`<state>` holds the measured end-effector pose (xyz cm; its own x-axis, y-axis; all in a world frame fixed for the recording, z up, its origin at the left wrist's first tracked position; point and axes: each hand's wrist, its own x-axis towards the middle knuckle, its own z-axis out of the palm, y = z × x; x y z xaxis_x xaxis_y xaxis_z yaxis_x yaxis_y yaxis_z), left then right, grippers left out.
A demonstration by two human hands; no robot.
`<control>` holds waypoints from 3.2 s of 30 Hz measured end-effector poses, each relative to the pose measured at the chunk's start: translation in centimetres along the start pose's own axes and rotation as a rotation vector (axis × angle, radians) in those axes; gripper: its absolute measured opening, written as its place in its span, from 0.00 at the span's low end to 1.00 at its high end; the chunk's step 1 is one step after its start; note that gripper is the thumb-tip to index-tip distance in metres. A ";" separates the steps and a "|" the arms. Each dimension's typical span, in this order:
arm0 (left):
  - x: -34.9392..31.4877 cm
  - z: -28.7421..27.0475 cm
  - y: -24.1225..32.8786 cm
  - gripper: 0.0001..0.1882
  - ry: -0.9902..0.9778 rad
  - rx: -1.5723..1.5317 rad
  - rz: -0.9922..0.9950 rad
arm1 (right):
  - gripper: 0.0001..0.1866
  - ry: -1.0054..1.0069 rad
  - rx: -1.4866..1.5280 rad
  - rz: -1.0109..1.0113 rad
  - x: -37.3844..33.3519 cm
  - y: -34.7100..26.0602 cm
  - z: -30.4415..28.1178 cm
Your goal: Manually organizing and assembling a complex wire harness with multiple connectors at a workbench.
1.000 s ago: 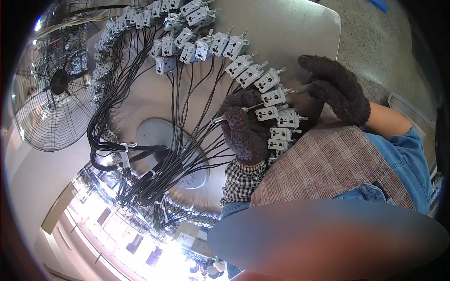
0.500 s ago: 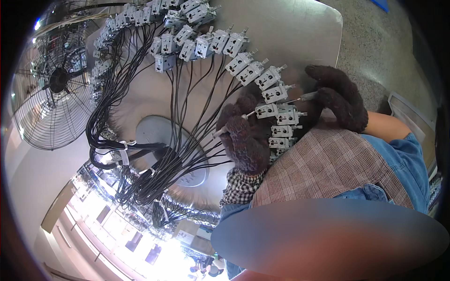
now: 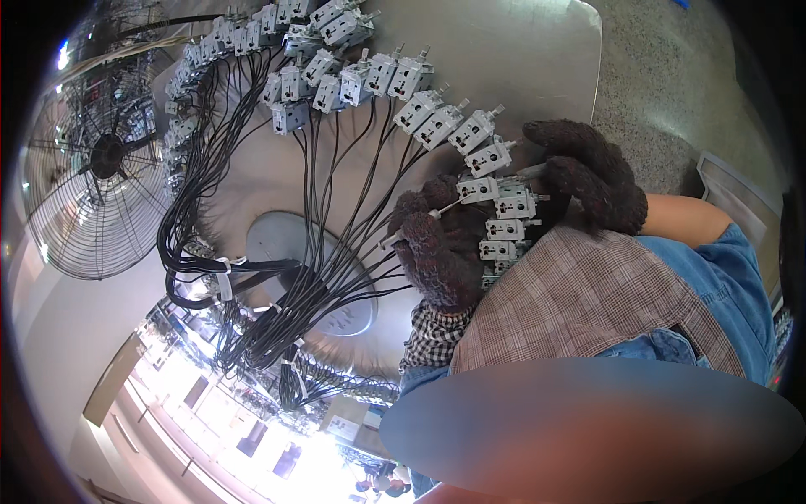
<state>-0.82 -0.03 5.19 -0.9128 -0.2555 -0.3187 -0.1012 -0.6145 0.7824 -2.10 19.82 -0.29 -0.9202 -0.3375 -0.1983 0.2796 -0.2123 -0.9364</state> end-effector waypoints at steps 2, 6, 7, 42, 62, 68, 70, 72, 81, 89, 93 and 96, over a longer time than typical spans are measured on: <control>0.1 -0.1 -0.5 0.15 0.029 0.018 0.070 | 0.19 0.031 -0.132 -0.151 -0.2 1.1 0.0; 0.5 -0.3 -0.3 0.14 -0.033 0.005 0.018 | 0.21 0.079 -0.124 -0.119 -0.5 0.5 0.4; 0.5 -1.5 -0.4 0.15 -0.128 -0.034 0.000 | 0.21 0.081 -0.122 -0.119 -0.5 0.3 0.5; 1.1 0.6 0.5 0.14 -0.069 -0.025 -0.193 | 0.18 0.225 -0.160 -0.153 -1.5 0.0 1.6; 1.8 -0.1 0.4 0.17 -0.132 0.305 -0.083 | 0.17 0.270 0.040 0.106 -0.7 -1.4 1.7; 1.7 0.5 -0.3 0.19 -0.109 0.184 0.001 | 0.18 0.246 -0.399 -0.325 -0.7 0.4 1.0; 1.7 -0.1 -0.5 0.19 -0.097 0.219 0.025 | 0.18 0.231 -0.304 -0.201 -0.9 -0.3 1.2; 1.7 -0.1 -0.4 0.19 -0.087 0.254 0.048 | 0.18 0.206 -0.032 0.004 -0.9 -0.7 1.2; 1.5 -0.2 0.3 0.11 -0.226 -0.100 -0.141 | 0.23 0.199 -0.275 -0.317 -1.1 0.1 1.1; 0.4 0.7 0.1 0.13 -0.156 0.032 -0.068 | 0.19 0.328 0.072 -0.119 -2.5 -0.9 0.3; -0.2 -2.0 -0.5 0.18 -0.102 0.224 0.019 | 0.20 0.309 -0.735 -0.646 -3.0 1.8 -1.5; -0.4 -2.8 -0.7 0.18 -0.209 0.104 0.013 | 0.22 0.177 -0.248 -0.236 -4.8 2.3 -1.2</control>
<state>0.79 -1.60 3.24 -0.9753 -0.0960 -0.1987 -0.1190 -0.5294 0.8400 2.62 22.04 -1.87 -0.9904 -0.1379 0.0043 -0.0002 -0.0295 -0.9996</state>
